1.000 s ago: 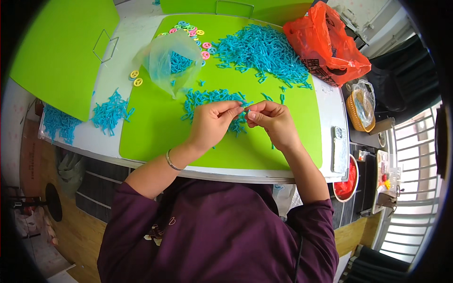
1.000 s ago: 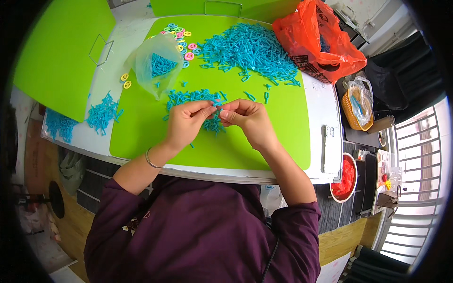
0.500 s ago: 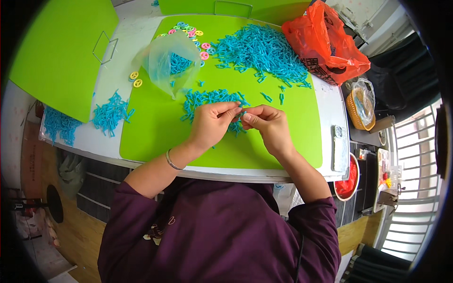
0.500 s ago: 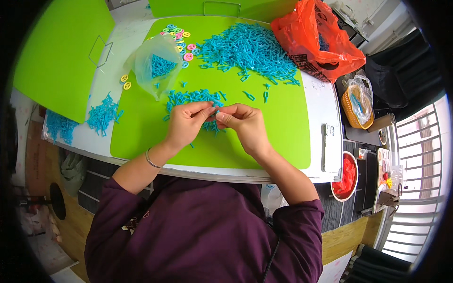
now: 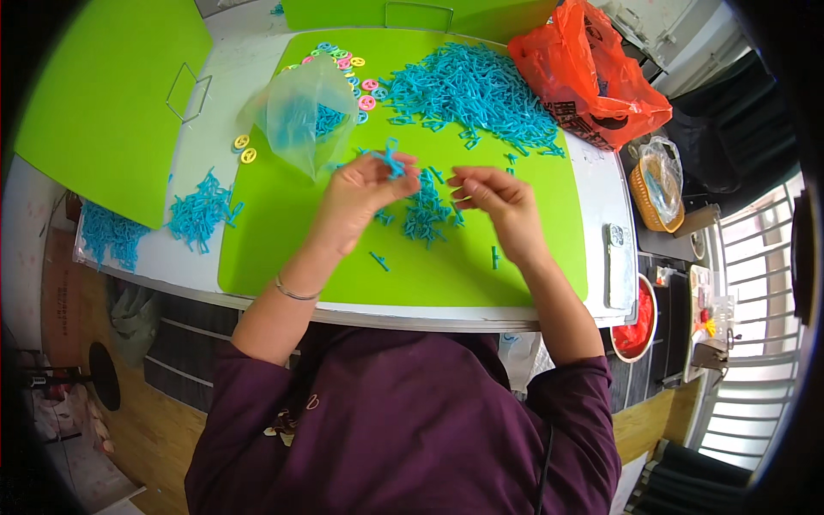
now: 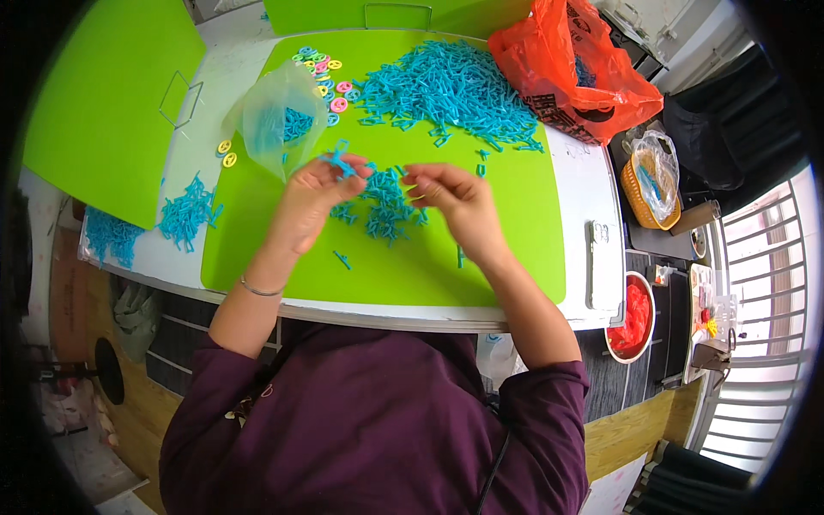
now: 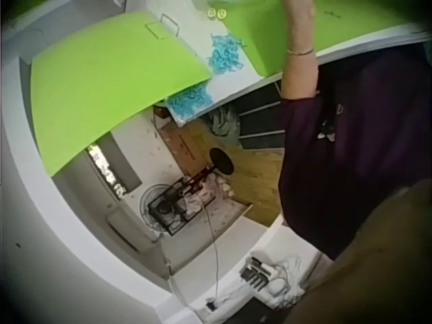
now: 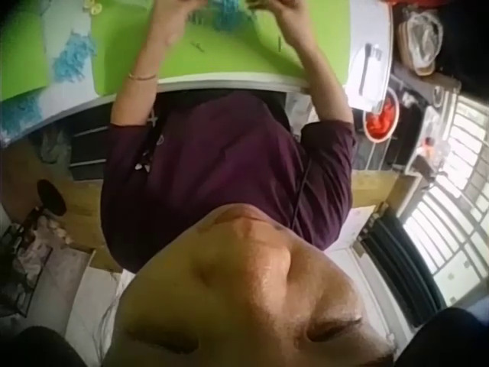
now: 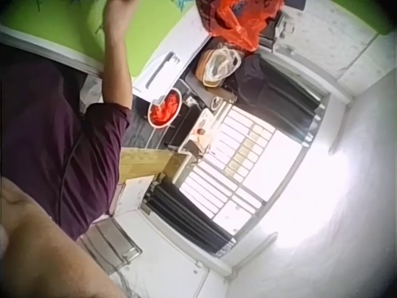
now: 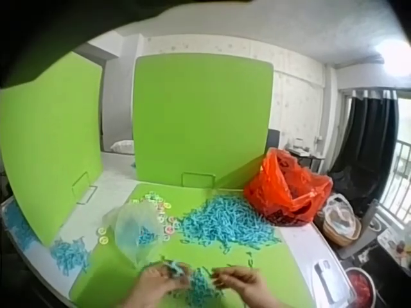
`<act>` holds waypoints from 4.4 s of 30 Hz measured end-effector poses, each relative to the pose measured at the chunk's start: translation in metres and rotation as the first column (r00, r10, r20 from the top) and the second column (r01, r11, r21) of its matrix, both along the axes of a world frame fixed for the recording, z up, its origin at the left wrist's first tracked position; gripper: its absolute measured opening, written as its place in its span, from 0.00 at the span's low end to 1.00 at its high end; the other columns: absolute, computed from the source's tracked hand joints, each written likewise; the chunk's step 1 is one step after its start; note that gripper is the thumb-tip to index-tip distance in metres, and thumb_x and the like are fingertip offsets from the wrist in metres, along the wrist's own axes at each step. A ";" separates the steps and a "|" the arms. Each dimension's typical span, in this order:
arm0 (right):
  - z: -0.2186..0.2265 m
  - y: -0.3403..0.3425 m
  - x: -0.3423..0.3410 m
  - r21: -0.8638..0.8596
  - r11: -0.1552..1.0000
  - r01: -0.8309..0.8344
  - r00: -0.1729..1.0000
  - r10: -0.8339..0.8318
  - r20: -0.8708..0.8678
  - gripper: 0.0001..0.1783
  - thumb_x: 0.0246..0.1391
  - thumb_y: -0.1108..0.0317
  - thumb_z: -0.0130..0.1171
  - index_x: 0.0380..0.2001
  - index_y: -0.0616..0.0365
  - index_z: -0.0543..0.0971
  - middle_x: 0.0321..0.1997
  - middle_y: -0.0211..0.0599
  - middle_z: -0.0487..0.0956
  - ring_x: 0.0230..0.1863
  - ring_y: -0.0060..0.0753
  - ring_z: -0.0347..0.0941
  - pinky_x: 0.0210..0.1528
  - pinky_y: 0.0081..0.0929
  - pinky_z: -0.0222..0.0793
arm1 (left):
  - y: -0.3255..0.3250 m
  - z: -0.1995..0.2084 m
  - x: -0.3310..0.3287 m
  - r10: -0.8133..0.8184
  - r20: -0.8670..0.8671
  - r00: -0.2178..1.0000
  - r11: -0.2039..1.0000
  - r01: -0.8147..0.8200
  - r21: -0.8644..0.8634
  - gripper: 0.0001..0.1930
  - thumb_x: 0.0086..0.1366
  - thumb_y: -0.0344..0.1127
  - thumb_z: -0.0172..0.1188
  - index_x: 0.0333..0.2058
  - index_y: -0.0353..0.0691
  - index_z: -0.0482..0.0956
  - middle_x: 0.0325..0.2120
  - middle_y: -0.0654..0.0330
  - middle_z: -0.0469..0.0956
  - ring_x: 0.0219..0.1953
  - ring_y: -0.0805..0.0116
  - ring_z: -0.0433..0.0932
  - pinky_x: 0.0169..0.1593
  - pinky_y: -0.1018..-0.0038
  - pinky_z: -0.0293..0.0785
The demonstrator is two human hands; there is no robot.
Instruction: Assemble small plastic toy components by hand at a workstation.
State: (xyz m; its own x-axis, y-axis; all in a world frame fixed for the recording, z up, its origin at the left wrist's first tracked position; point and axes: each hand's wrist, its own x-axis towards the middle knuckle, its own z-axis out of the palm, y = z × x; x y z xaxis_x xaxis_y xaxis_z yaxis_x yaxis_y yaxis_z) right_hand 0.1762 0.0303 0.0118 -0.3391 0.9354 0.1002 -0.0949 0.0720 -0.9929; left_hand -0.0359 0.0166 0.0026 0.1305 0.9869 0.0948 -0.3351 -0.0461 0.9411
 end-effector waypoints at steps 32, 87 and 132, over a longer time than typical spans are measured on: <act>-0.013 0.028 0.037 0.525 0.843 0.116 0.669 -0.457 0.586 0.09 0.48 0.70 0.58 0.34 0.60 0.80 0.33 0.42 0.78 0.30 0.35 0.76 0.33 0.26 0.71 | -0.073 -0.016 -0.068 0.049 -0.237 0.970 0.985 -0.086 -0.148 0.13 0.64 0.36 0.52 0.43 0.34 0.71 0.37 0.57 0.76 0.40 0.69 0.75 0.44 0.77 0.72; -0.036 0.035 0.030 0.877 0.478 -0.054 0.294 -0.832 0.471 0.08 0.44 0.68 0.61 0.31 0.57 0.80 0.29 0.40 0.77 0.33 0.42 0.72 0.39 0.32 0.68 | 0.002 0.006 0.021 -0.191 -0.039 0.981 0.978 0.186 -0.093 0.12 0.63 0.32 0.52 0.43 0.32 0.74 0.36 0.58 0.78 0.36 0.73 0.77 0.38 0.78 0.75; 0.012 -0.018 -0.007 0.725 0.675 0.139 0.854 -0.452 0.258 0.11 0.40 0.81 0.62 0.31 0.58 0.81 0.25 0.34 0.76 0.27 0.29 0.71 0.28 0.23 0.66 | -0.014 0.000 0.022 -0.364 0.122 0.923 0.922 0.376 -0.096 0.13 0.66 0.34 0.46 0.45 0.35 0.72 0.33 0.62 0.76 0.36 0.74 0.75 0.42 0.78 0.72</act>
